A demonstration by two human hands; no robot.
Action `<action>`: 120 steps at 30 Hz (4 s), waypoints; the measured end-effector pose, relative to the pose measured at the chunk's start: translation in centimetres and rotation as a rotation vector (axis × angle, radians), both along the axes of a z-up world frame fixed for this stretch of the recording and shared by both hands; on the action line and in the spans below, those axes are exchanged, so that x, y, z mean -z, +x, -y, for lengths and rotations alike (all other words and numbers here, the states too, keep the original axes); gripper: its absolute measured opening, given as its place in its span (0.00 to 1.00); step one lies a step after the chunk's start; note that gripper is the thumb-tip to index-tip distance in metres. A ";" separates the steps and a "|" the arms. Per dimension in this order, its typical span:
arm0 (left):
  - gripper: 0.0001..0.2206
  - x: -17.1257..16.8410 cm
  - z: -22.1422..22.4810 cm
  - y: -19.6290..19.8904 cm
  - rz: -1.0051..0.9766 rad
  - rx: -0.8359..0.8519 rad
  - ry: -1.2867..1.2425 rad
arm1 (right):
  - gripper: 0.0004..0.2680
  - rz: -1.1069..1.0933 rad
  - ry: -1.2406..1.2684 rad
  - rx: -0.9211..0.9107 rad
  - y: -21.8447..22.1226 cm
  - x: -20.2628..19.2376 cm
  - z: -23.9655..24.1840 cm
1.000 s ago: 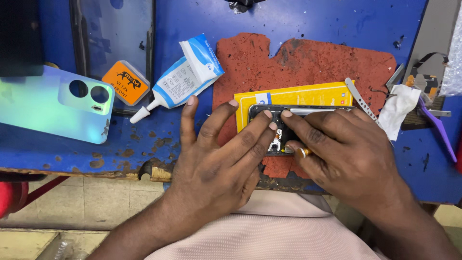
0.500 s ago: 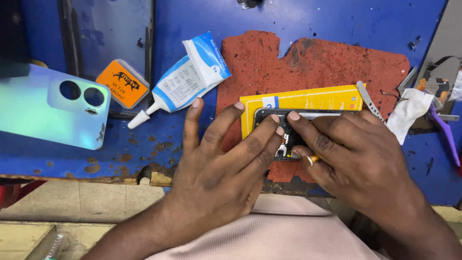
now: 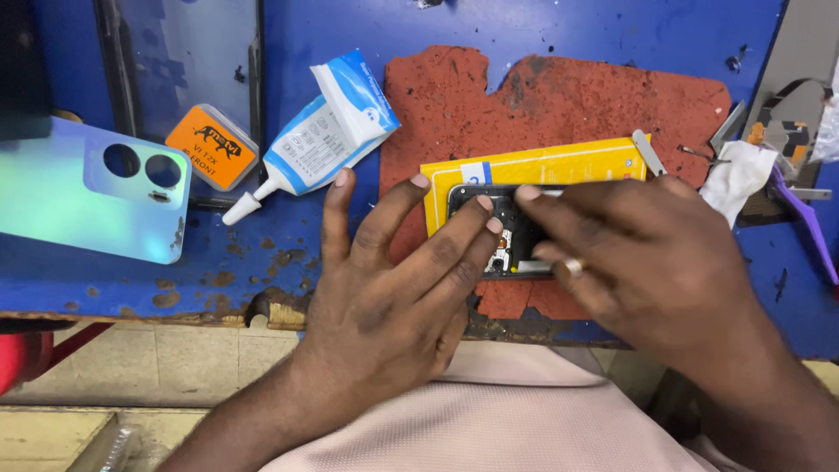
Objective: The person installs a new battery into a smartphone chassis, then uses a screwdriver to secure internal components with screws. The person also uses a small brush to clean the interior of the device.
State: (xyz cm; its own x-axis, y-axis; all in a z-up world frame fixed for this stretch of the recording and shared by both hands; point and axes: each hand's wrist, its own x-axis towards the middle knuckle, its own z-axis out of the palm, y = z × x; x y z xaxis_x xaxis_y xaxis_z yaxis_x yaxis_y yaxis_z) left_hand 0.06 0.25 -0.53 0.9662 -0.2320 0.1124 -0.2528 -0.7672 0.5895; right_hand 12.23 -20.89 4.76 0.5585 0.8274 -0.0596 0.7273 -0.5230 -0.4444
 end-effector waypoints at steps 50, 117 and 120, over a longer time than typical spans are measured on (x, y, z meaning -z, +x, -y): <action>0.26 -1.0 0.4 0.2 -0.045 0.002 0.034 | 0.13 -0.262 0.117 0.281 -3.6 -0.7 0.3; 0.23 -0.6 0.0 0.4 -0.081 0.013 -0.106 | 0.06 -0.254 -0.024 -0.106 5.4 1.4 -1.8; 0.22 -0.5 0.0 0.4 -0.075 0.014 -0.107 | 0.06 -0.259 0.004 -0.103 5.5 1.5 -1.7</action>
